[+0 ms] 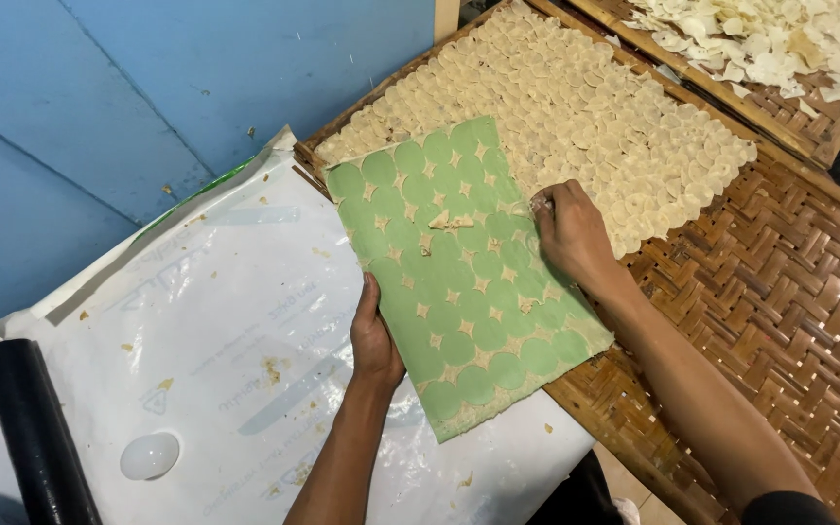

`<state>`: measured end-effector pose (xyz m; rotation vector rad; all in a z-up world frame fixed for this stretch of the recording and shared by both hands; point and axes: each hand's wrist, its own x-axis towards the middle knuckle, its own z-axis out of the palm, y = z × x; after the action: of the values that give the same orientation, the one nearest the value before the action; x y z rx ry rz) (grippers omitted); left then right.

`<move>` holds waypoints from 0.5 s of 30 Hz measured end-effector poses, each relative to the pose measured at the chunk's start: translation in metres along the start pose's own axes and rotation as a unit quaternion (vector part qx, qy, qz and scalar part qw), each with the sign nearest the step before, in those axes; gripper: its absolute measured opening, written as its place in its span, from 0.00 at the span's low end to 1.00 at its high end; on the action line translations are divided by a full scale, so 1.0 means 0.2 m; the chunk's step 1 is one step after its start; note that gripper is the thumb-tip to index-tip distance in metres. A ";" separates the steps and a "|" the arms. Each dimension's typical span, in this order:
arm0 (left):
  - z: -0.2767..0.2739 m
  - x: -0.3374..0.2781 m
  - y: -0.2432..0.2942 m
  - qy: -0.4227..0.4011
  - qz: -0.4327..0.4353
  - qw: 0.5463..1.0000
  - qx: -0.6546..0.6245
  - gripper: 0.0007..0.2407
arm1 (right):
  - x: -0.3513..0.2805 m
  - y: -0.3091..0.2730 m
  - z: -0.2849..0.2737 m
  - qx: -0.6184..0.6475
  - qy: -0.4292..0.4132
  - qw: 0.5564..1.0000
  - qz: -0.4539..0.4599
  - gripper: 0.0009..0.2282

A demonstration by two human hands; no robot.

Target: Preparing crackers by removing formed dough from a stencil and rolling new dough over it.

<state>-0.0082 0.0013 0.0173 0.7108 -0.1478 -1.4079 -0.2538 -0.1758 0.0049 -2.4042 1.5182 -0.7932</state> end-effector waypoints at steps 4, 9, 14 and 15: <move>0.00 0.00 0.00 -0.004 -0.002 1.000 -0.004 0.20 | 0.02 0.05 0.00 0.023 -0.010 1.000 0.000 0.08; -0.02 0.01 -0.01 0.001 -0.007 1.000 0.000 0.20 | -0.03 -0.11 -0.09 -0.007 -0.012 1.000 -0.022 0.11; -0.03 0.02 -0.01 0.001 -0.005 1.000 -0.002 0.20 | -0.03 -0.10 -0.06 -0.056 -0.013 0.998 -0.035 0.08; -0.04 0.02 -0.02 0.001 -0.006 1.000 -0.005 0.20 | -0.03 -0.11 -0.06 -0.060 -0.005 0.998 -0.036 0.06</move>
<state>-0.0060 0.0002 0.0072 0.7053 -0.1357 -1.4189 -0.2448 -0.1580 0.0227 -2.5581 1.5244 -0.7215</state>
